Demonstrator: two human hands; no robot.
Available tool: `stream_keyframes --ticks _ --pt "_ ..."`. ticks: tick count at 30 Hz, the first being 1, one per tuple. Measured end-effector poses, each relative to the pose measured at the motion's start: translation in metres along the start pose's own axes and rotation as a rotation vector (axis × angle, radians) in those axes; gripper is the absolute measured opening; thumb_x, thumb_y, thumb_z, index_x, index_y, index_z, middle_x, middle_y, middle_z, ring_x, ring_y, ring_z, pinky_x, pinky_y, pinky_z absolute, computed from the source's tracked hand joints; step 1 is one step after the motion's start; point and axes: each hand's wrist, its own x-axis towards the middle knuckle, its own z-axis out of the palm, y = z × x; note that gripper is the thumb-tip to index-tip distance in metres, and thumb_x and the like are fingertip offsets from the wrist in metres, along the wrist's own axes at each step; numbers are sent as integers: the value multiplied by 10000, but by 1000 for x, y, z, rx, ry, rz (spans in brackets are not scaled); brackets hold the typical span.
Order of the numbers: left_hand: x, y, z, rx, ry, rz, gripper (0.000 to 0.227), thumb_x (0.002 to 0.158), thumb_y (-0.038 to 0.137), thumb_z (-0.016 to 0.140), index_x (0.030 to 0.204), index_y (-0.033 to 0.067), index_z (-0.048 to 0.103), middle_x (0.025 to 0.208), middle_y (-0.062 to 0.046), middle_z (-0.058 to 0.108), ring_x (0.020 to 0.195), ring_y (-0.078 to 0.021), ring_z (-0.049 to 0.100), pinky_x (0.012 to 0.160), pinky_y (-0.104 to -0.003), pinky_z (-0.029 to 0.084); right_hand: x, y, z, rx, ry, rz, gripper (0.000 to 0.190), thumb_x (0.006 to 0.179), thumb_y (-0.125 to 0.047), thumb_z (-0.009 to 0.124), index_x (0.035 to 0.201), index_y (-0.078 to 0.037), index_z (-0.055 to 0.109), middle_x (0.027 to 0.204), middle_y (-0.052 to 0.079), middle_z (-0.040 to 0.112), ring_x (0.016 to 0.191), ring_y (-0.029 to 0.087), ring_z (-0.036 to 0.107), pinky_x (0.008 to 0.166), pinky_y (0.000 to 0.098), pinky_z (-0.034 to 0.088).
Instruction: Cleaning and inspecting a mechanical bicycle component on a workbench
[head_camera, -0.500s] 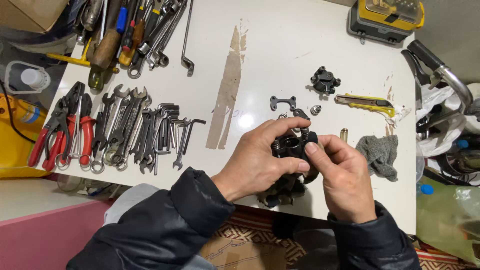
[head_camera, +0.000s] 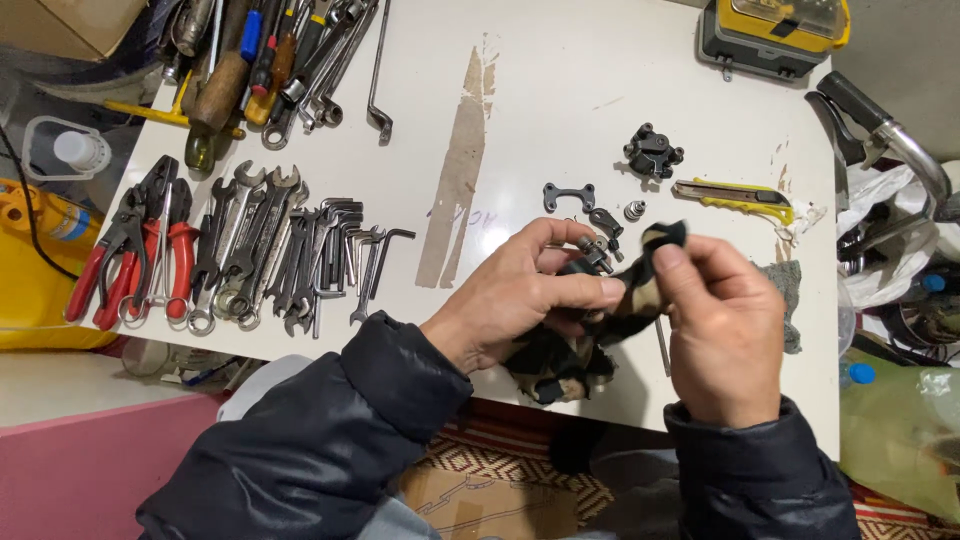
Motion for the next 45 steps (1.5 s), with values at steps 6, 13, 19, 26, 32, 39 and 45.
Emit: stream_keyframes --ticks 6,13,19,26,32,39,45 --pt "3 -11 -1 -112 -106 -60 555 717 63 778 1188 71 485 844 -146 627 524 -158 530 462 -270 438 2 1 -18 420 -20 119 98 986 -81 635 1065 -24 636 994 137 715 850 207 689 812 303 565" --pt "7 -12 -4 -222 -118 11 507 714 95 791 1143 63 524 945 -190 670 701 -219 664 533 -287 552 -11 7 -19 -200 102 -169 326 1050 -29 585 1374 -15 553 1041 40 608 865 81 539 789 205 503" --pt "-2 -4 3 -209 -50 8 505 702 108 785 1151 68 556 904 -125 681 731 -197 654 632 -297 558 -29 -11 -8 -362 -129 -23 531 947 -200 558 1432 8 509 1401 142 603 1240 213 583 1051 335 487" --pt "-3 -19 0 -212 -82 105 585 732 116 781 1276 72 571 909 -117 658 698 -193 639 566 -309 547 -33 -23 1 -452 -262 158 422 883 -167 636 1297 -89 664 1160 76 746 1013 193 712 933 345 593" --pt "-16 -17 -1 -62 6 216 609 705 225 777 1286 129 621 1152 -124 609 914 -220 656 778 -325 578 -26 -14 -13 -190 -141 42 385 962 -86 573 1341 -29 612 1252 115 682 1021 218 669 894 336 597" --pt "-23 -25 1 196 29 295 740 716 266 749 1401 177 483 1186 -81 609 970 -184 653 743 -339 607 -30 -17 3 53 -154 -13 425 969 -168 529 1362 -14 581 1293 154 665 1143 231 638 977 295 520" --pt "-13 -43 -3 336 -24 596 556 757 243 802 1237 95 564 1204 -52 661 1148 -170 626 999 -314 509 -39 -24 1 -31 -226 -140 430 1029 -233 517 1333 57 607 1171 163 710 1075 212 671 934 303 544"
